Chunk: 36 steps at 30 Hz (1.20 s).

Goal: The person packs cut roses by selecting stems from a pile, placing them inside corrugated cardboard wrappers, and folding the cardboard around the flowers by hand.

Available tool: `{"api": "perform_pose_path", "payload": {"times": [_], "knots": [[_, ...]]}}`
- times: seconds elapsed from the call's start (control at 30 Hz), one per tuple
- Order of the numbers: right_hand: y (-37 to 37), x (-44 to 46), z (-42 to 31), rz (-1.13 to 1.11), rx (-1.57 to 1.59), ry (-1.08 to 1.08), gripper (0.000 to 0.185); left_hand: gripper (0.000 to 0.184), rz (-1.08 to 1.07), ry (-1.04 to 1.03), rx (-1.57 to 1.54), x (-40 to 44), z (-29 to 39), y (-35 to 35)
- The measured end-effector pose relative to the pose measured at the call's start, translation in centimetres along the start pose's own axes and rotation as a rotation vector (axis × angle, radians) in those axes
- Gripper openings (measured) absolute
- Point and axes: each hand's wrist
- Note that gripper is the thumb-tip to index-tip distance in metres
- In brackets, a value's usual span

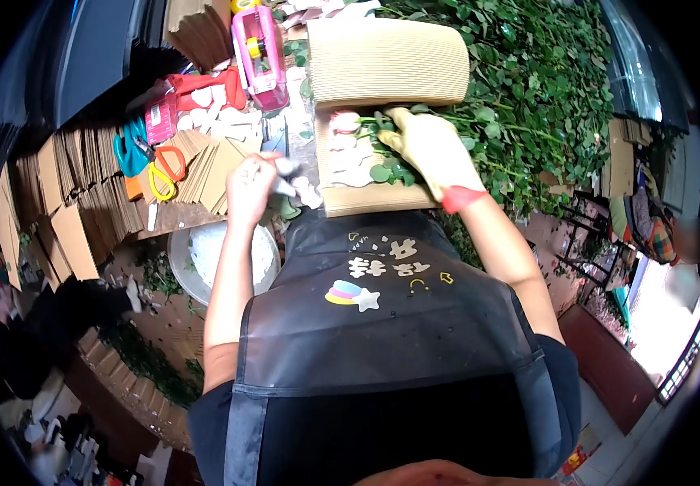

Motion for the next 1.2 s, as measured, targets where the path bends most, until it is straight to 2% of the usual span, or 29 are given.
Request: {"api": "perform_pose_path", "payload": {"times": [0.03, 0.07, 0.13, 0.2, 0.23, 0.33, 0.47, 0.57, 0.67, 0.77, 0.87, 0.9, 1.0, 1.03, 1.2], "knots": [[0.7, -0.7, -0.4, 0.029, 0.019, -0.011, 0.032, 0.018, -0.075, -0.053, -0.056, -0.8, -0.7, -0.2], [1.2, -1.2, -0.9, 0.057, 0.039, -0.02, 0.033, 0.014, -0.163, 0.124, 0.401, -0.8, -1.4, 1.1], [1.8, -1.7, -1.9, 0.108, 0.033, 0.063, 0.03, 0.025, -0.089, 0.107, 0.453, -1.3, 0.5, -2.6], [0.3, -1.5, -1.2, -0.035, 0.016, 0.158, 0.026, 0.039, -0.094, -0.078, 0.609, -0.4, 0.8, -5.2], [0.2, -1.2, -1.5, -0.121, -0.081, 0.143, 0.026, 0.043, -0.116, -0.093, 0.656, 0.3, 0.1, -5.9], [-3.1, 0.9, -0.6, -0.257, -0.203, 0.132, 0.025, 0.04, -0.262, 0.007, 0.599, 2.1, -0.9, -6.6], [-4.3, 1.6, -0.6, -0.28, -0.26, 0.13, 0.022, 0.034, -0.27, 0.097, 0.522, 2.0, -2.6, -7.0], [-4.2, 1.8, -0.8, -0.313, -0.272, 0.113, 0.022, 0.032, -0.219, 0.078, 0.343, 2.2, -4.3, -7.3], [-3.7, 1.9, -1.3, -0.34, -0.26, 0.077, 0.024, 0.037, -0.218, 0.017, 0.301, 2.1, -4.2, -7.6], [-3.7, 2.1, -1.5, -0.374, -0.285, 0.054, 0.027, 0.038, -0.226, 0.054, 0.391, 1.8, -1.6, -7.5], [-3.7, 2.1, -1.5, -0.391, -0.29, 0.053, 0.029, 0.033, -0.255, -0.062, 0.445, 3.0, -2.6, -7.2], [-3.8, 2.1, -1.4, -0.391, -0.293, 0.051, 0.029, 0.034, -0.313, 0.049, 0.401, 3.3, -1.7, -7.1], [-4.2, 2.3, -1.1, -0.402, -0.304, 0.041, 0.028, 0.033, -0.477, 0.103, 0.305, 4.3, -2.4, -6.4], [-4.3, 2.4, -1.1, -0.414, -0.306, 0.036, 0.028, 0.033, -0.459, 0.11, 0.254, 4.2, -2.3, -6.3], [-4.9, 2.3, -0.6, -0.386, -0.265, 0.043, 0.029, 0.026, -0.182, -0.165, 0.12, 0.9, -1.1, -5.7]]}}
Point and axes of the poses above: each hand's wrist, its own x-axis towards the middle knuckle, its own y-axis out of the back of the hand, z = x × y, and after that the axes turned 9 degrees about -z, right-handed
